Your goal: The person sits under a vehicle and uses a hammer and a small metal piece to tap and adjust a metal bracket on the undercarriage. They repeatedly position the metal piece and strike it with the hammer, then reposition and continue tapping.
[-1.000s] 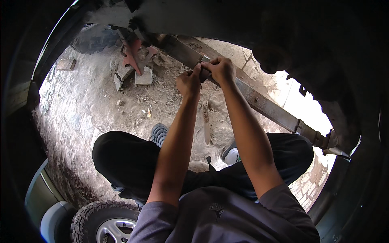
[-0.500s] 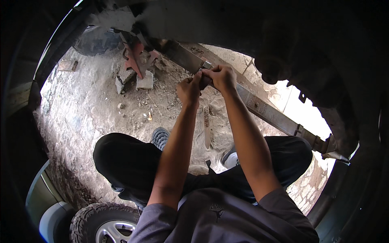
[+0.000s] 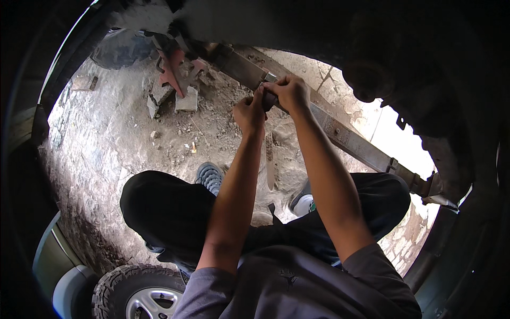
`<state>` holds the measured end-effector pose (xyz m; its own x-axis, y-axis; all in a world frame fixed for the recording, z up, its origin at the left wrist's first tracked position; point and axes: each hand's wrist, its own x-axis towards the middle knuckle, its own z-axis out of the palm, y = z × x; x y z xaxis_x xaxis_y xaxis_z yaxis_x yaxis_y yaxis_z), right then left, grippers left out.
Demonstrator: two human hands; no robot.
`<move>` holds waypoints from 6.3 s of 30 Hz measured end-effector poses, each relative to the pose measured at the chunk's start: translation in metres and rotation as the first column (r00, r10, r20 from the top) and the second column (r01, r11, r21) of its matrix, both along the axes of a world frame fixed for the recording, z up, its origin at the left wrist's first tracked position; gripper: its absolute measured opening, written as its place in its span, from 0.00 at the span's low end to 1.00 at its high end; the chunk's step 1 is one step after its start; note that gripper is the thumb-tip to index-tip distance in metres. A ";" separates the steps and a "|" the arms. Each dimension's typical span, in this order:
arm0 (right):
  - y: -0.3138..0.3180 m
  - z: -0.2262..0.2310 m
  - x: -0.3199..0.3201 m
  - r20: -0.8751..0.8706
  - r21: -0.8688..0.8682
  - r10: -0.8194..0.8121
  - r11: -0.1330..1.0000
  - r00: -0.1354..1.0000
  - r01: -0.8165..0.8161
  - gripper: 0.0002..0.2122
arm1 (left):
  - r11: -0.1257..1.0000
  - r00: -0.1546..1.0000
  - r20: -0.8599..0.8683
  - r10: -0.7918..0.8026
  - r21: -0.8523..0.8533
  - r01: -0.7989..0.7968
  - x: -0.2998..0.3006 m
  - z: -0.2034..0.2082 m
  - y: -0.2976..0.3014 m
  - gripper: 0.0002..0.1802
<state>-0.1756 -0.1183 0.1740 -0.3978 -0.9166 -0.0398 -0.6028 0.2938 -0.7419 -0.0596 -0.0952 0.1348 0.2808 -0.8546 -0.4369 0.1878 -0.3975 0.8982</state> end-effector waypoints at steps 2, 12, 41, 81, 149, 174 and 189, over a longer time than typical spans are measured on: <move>0.007 -0.005 0.002 0.034 0.023 -0.040 0.999 0.999 0.039 0.19 | 1.000 0.998 0.063 -0.016 0.003 0.015 0.001 0.001 -0.002 0.28; 0.009 0.004 0.005 0.053 0.047 -0.049 0.998 0.997 0.046 0.19 | 0.998 0.974 0.224 -0.046 -0.028 0.054 0.002 0.000 0.001 0.30; 0.000 -0.006 -0.011 0.152 -0.036 0.002 0.999 0.988 0.003 0.19 | 0.990 0.913 0.401 -0.078 -0.076 0.118 -0.001 -0.011 -0.005 0.31; -0.006 -0.002 0.000 -0.001 0.006 -0.082 0.997 0.997 0.082 0.20 | 0.989 0.966 0.221 -0.131 -0.044 0.144 0.007 -0.004 -0.020 0.29; -0.004 -0.020 -0.019 0.662 -0.095 -0.115 0.967 0.741 0.235 0.11 | 0.956 0.973 0.178 -0.145 -0.229 0.184 -0.031 -0.012 0.019 0.24; -0.032 -0.024 -0.033 0.148 0.024 0.062 0.997 0.987 -0.066 0.20 | 0.976 0.903 0.430 -0.031 -0.183 0.120 0.028 0.019 -0.054 0.31; -0.033 -0.005 -0.024 0.237 0.076 0.053 0.994 0.970 -0.073 0.21 | 0.949 0.896 0.398 -0.196 -0.153 0.275 0.047 0.015 -0.067 0.34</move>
<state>-0.1997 -0.1514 0.1686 -0.3094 -0.9291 -0.2026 -0.4340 0.3276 -0.8392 -0.0123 -0.1620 0.1500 0.1684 -0.9737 -0.1534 -0.2531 -0.1931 0.9480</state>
